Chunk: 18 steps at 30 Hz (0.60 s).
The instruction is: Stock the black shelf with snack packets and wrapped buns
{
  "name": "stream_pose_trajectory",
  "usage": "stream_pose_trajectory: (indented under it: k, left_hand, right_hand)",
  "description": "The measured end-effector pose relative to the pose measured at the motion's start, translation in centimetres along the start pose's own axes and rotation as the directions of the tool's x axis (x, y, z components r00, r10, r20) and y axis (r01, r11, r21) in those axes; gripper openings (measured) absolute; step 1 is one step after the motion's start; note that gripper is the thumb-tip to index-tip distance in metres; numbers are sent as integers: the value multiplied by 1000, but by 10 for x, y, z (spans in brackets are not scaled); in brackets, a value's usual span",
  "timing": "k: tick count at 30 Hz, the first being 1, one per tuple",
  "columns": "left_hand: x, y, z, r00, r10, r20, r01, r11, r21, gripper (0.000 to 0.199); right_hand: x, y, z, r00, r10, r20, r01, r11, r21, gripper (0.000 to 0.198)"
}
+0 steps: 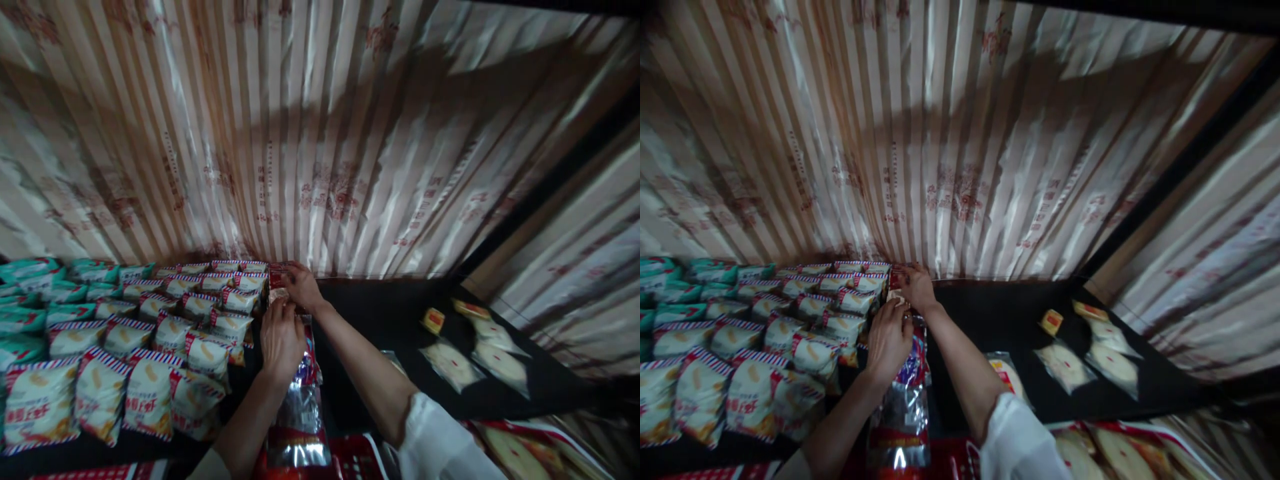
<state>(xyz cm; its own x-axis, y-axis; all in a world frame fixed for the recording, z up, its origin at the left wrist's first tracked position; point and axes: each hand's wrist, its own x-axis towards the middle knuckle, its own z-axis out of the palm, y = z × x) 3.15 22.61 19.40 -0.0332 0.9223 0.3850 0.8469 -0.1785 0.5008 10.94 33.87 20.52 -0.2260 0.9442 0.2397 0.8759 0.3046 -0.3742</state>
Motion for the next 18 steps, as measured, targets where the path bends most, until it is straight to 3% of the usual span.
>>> stream_pose_trajectory:
  k: [5,7,9,10,12,14,16,18]
  left_hand:
    - [-60,17,-27,997,56,45,-40,955,-295,26]
    - [-101,22,-38,970,161,182,-75,912,-404,25]
    - [-149,21,-42,890,240,387,-41,889,-455,25]
    - [-173,17,-41,826,273,493,-27,893,-448,26]
    - [-218,4,-34,624,322,712,-48,925,-376,24]
    - [-255,-14,-24,490,205,847,-101,979,-179,24]
    - [-280,-31,-15,509,69,858,-95,995,-23,31]
    - [-293,-44,-8,523,-3,853,-28,999,21,35]
  right_hand:
    - [-70,2,-22,968,115,-221,-44,952,302,39]
    - [-116,0,-30,944,185,-273,-44,891,452,39]
    - [-169,-4,-32,925,270,-267,-64,805,589,37]
    - [-197,-6,-30,927,294,-234,-87,774,628,36]
    - [-251,-8,-18,939,319,-126,-166,745,646,31]
    - [-298,-9,0,943,330,46,-292,752,591,29]
    - [-334,-11,21,902,293,316,-418,779,468,28]
    - [-361,-13,40,801,219,557,-445,841,309,27]
